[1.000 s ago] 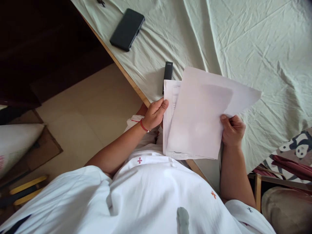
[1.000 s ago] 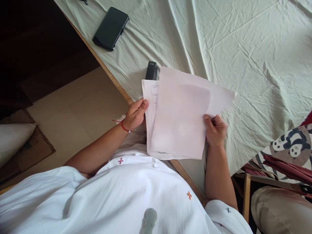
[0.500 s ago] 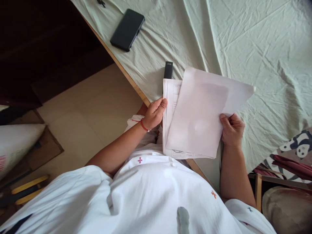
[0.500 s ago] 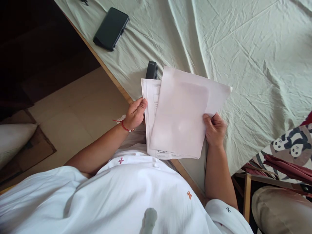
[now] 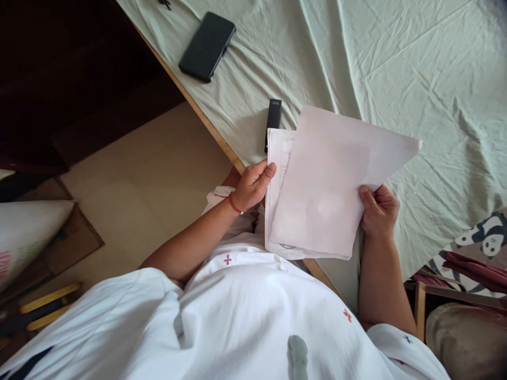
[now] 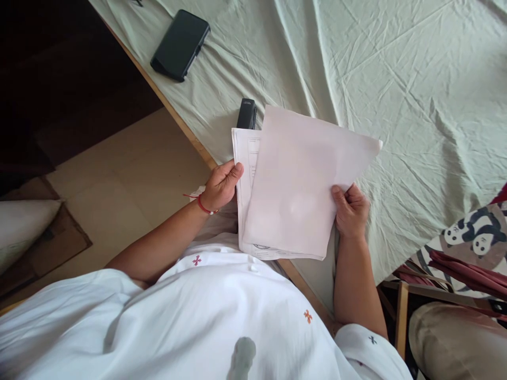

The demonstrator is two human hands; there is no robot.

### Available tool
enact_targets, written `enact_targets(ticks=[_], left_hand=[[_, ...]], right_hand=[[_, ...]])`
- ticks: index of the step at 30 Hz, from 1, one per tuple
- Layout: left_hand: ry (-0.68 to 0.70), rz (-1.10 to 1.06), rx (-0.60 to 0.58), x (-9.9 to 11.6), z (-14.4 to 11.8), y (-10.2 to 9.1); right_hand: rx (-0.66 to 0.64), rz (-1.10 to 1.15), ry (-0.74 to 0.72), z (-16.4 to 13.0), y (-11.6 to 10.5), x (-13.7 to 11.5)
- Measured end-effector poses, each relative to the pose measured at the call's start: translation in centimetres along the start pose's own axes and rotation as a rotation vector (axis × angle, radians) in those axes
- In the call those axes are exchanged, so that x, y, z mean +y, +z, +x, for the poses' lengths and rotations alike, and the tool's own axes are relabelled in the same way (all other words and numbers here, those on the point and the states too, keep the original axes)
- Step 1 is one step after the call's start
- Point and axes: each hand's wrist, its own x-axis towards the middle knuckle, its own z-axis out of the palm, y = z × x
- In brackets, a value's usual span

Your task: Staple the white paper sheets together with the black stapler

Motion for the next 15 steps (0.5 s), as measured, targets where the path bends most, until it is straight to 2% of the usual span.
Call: enact_targets(ticks=[9, 13, 15], left_hand=[[0.009, 0.016, 0.033, -0.1, 0.1, 0.1], [0.009, -0.013, 0.091, 0.0, 0.1, 0.4], [0.002, -0.024, 0.11, 0.0, 0.1, 0.4]], right_hand=[[0.02, -0.002, -0.041, -0.2, 0.4, -0.1], [0.129, -0.057, -0.148, -0.2, 0.5, 0.5], [0.153, -0.053, -0.129, -0.2, 0.5, 0.8]])
